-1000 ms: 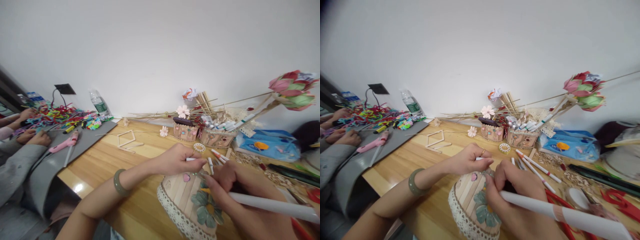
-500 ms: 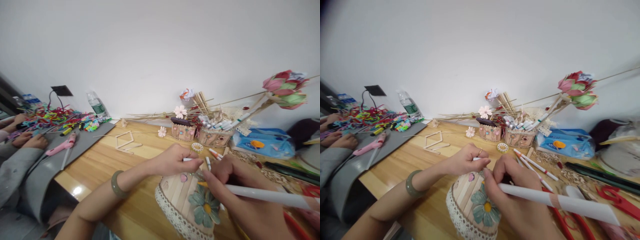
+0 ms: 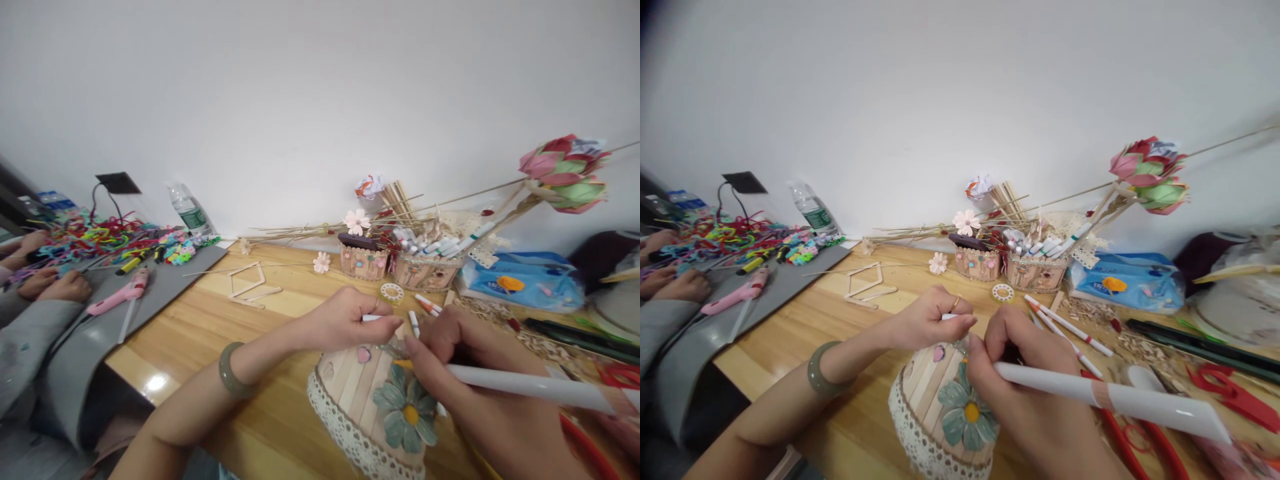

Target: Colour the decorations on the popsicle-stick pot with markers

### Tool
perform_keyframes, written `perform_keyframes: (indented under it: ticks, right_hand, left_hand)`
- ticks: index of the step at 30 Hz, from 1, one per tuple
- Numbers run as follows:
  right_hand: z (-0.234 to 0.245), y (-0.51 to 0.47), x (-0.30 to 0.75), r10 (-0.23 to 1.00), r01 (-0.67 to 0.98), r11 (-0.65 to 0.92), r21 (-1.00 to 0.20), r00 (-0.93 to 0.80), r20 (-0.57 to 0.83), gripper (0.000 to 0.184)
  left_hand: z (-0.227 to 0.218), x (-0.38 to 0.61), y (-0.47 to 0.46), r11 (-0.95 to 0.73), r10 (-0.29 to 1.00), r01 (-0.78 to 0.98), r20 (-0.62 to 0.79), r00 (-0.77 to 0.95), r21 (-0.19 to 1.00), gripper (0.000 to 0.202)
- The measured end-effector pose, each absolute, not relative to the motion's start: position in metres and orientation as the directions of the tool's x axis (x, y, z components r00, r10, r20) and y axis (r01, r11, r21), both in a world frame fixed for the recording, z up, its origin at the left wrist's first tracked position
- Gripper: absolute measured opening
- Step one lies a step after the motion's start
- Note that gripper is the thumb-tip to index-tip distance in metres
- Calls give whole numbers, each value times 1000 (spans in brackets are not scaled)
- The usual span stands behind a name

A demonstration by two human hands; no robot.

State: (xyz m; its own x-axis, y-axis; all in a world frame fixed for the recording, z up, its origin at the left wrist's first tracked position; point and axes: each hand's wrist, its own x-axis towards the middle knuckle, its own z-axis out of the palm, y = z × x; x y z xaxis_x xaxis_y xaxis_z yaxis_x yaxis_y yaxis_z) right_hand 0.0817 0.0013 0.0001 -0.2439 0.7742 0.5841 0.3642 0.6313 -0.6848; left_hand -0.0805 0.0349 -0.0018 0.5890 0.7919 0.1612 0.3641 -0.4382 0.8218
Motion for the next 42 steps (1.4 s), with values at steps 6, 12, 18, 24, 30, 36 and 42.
perform_keyframes:
  ticks: [6,12,18,24,30,36,42]
  right_hand:
    - [-1,0,82,767,367,640,-675,-254,589,30]
    - [-3,4,81,765,357,643,-678,-245,596,29]
    - [-6,1,84,770,348,637,-688,-239,592,29]
    - [-7,1,84,782,338,623,-705,-243,575,29]
    - [-7,1,84,787,326,617,-716,-247,566,29]
    - [-10,2,86,781,334,625,-706,-261,568,29]
    - [-8,3,85,756,316,654,-687,-276,593,29]
  left_hand:
    - [-1,-80,34,-420,798,375,141,585,827,35]
    - [1,-80,33,-402,804,365,134,579,840,36]
    - [0,-80,34,-415,800,355,150,582,838,35]
    - [0,-79,34,-427,794,344,165,585,836,35]
    - [-1,-80,34,-418,798,348,157,582,839,35]
    - [-1,-80,34,-434,792,336,177,585,836,34]
    - [0,-79,34,-432,796,349,170,581,832,34]
